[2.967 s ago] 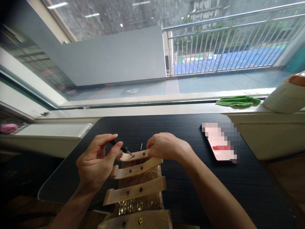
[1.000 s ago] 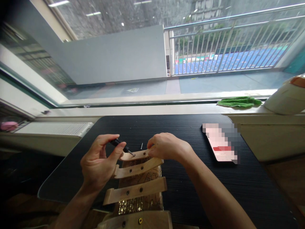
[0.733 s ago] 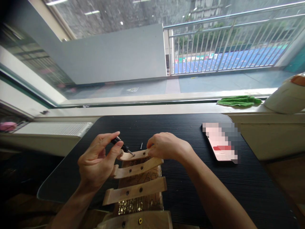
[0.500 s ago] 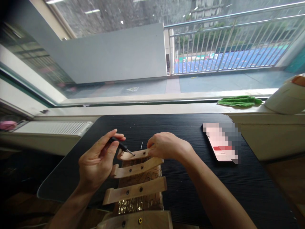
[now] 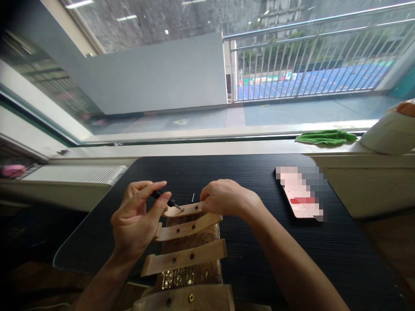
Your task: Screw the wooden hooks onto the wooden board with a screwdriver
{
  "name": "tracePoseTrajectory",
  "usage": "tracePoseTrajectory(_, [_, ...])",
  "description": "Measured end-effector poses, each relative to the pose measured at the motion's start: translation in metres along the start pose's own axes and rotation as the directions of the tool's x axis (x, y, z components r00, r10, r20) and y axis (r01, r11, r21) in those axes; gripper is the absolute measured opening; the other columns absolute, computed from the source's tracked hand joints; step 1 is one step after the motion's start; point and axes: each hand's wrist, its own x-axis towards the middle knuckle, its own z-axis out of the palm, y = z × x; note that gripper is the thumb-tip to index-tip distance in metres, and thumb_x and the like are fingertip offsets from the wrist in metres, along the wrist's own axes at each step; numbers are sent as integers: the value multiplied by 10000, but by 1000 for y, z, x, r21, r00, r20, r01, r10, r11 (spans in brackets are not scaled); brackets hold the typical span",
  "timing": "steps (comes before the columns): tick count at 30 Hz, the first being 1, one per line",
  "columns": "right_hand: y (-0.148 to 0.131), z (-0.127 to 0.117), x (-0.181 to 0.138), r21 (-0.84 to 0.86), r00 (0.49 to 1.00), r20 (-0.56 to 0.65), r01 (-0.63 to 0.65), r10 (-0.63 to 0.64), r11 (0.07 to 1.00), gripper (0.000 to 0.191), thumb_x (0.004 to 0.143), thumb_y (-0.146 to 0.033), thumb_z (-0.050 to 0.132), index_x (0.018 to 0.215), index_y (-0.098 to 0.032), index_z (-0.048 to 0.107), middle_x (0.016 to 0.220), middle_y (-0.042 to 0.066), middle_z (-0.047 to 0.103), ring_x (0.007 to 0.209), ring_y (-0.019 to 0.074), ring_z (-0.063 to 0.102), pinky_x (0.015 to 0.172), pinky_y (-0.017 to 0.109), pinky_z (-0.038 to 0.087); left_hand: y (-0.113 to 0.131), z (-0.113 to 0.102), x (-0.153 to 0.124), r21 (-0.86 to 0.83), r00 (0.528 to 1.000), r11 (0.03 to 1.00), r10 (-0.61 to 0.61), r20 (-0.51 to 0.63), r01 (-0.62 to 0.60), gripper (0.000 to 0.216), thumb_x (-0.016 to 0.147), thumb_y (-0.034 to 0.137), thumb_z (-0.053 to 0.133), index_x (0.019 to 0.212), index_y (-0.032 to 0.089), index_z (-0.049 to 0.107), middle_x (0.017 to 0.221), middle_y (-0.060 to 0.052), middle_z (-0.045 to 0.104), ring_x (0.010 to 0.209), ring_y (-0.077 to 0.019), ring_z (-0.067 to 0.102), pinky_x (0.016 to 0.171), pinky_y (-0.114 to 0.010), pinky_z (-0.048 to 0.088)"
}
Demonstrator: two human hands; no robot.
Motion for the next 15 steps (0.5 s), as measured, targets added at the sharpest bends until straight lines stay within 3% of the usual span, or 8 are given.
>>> tracePoseTrajectory(5, [1,0,0,-4,1000,-5,-1,1,1000,314,792,-377,443,987,-288,672,900,9,688,788,159,601,651,231,388,0,3,-2,-50,993,995,-89,-72,85,479,684,188,684,1132,222,521,881,-5,569,775,-121,580,787,-303,500])
tracePoseTrajectory(10, [2,0,1,6,1000,4,-20,20,1000,310,788,-389,447,974,-294,676,886,5,686,768,154,598,632,228,385,-8,3,-6,-78,985,995,-77,-152,66,325,643,170,714,921,181,546,871,-11,575,790,-134,606,789,-315,515])
tracePoseTrajectory(15, [1,0,1,35,1000,10,-29,29,999,306,786,-392,449,969,-301,677,891,-2,684,768,143,593,635,215,388,-11,0,-3,-70,992,996,-55,-117,47,286,661,157,696,920,177,576,883,-20,607,827,-149,620,812,-325,514])
